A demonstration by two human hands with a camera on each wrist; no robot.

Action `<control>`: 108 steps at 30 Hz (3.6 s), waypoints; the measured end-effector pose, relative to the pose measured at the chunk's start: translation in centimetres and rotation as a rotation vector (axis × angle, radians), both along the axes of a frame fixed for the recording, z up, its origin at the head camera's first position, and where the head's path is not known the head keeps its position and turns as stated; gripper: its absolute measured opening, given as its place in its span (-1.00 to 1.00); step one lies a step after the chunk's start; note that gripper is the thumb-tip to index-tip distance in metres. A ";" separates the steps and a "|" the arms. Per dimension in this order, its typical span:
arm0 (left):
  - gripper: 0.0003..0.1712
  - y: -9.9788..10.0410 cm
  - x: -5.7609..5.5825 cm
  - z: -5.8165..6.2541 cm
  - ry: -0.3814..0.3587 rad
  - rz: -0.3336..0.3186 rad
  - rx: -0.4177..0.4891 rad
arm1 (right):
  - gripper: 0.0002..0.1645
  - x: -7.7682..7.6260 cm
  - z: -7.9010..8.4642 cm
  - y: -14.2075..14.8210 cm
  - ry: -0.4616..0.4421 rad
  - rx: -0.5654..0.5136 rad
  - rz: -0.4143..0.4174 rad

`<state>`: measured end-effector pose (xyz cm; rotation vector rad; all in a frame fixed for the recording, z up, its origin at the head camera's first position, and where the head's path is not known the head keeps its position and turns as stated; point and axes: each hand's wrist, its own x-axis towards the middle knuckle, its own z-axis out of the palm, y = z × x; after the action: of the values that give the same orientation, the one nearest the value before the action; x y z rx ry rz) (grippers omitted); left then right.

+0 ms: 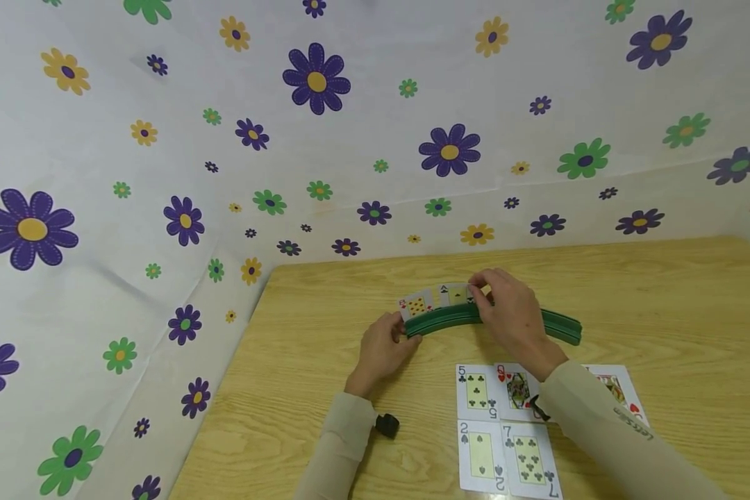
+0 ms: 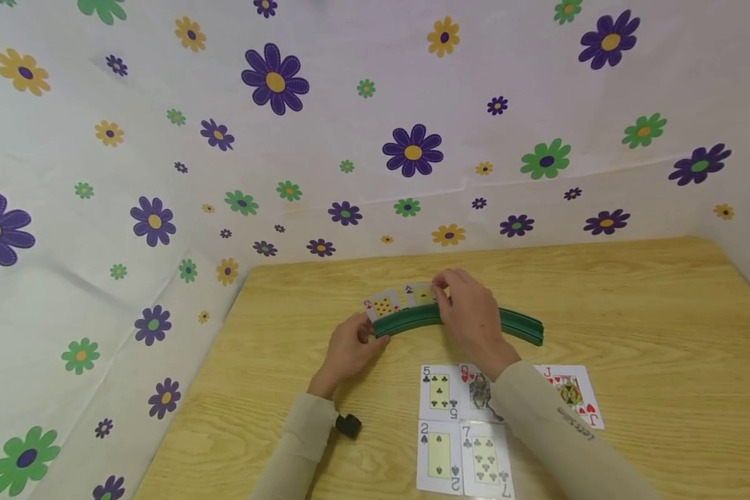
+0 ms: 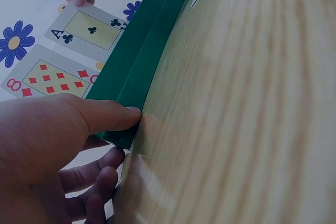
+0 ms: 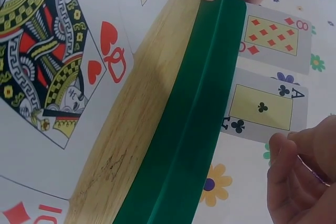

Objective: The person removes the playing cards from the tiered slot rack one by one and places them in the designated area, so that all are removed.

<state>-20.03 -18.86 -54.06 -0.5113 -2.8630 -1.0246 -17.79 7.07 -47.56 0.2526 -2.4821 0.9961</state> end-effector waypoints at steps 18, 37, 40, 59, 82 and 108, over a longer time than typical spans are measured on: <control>-0.76 0.1 0.1 0.1 -0.004 0.008 0.005 | -0.79 1.6 1.9 1.0 0.047 -0.095 0.018; -0.78 0.0 0.2 0.0 -0.013 0.016 -0.012 | -0.79 5.2 0.9 6.0 0.024 -0.151 0.010; -0.77 0.0 0.1 -0.1 -0.005 0.010 -0.012 | -0.78 5.9 0.5 6.9 0.018 -0.144 0.010; -0.75 0.0 0.0 -0.2 0.004 0.013 -0.006 | -0.78 9.1 -1.4 10.6 -0.120 -0.112 -0.054; -0.75 0.1 0.2 -0.2 -0.011 0.014 -0.015 | -0.84 12.1 -2.8 12.1 -0.274 -0.037 -0.061; -0.75 0.2 0.2 0.1 -0.003 0.013 -0.012 | -0.82 13.1 -4.4 13.9 -0.389 0.012 -0.074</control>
<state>-19.80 -18.61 -53.98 -0.4923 -2.8733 -1.0080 -4.66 20.94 -51.94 -0.0357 -2.8205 1.0844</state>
